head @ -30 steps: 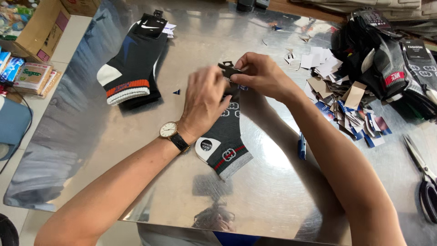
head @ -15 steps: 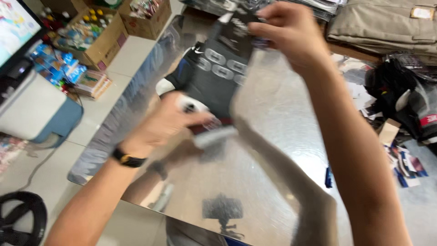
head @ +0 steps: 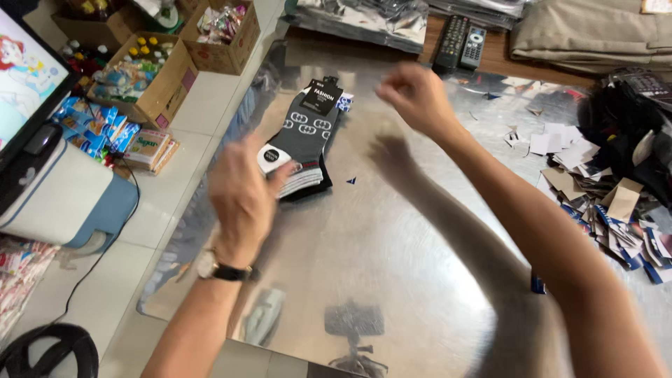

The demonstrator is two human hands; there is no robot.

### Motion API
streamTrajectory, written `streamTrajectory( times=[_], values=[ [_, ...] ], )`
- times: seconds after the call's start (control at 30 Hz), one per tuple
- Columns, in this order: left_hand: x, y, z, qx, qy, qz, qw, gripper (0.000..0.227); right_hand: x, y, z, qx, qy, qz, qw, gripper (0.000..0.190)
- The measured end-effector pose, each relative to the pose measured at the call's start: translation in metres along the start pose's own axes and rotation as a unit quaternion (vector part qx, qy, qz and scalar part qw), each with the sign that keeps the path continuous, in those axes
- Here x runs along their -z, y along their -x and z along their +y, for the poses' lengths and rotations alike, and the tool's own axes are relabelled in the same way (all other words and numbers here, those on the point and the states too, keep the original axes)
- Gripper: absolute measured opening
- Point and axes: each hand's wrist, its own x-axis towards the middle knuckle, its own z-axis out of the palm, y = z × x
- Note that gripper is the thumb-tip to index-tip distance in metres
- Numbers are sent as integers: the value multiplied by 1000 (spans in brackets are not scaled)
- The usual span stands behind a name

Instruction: The person cuts small rectangular tags with scissors, then uses a blue pen to trace or mark shapes on the tags. The person handles socks and stacks of tags on a metal table, cutting and marking them one at a time.

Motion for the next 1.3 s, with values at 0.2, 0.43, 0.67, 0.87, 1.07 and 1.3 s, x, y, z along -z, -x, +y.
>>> streamTrajectory(
  times=[0.2, 0.43, 0.67, 0.87, 1.07, 1.3],
  values=[
    [-11, 20, 61, -287, 193, -110, 932, 32, 67, 131, -40, 22, 30, -103, 994, 20],
    [1, 14, 64, -285, 199, -95, 933, 18, -12, 135, -85, 221, 117, -217, 944, 49],
    [6, 11, 76, -220, 163, -101, 956, 17, 19, 183, -25, 31, 322, -170, 931, 75],
    [1, 18, 71, -219, 141, -94, 961, 18, 171, 285, 25, -37, 443, -10, 896, 22],
    [0, 17, 76, -222, 107, -104, 964, 19, 214, 316, 36, -253, 329, 171, 894, 23],
    [-14, 23, 75, -187, 86, -143, 968, 16, 211, 290, 56, -310, 381, 127, 862, 40]
  ],
)
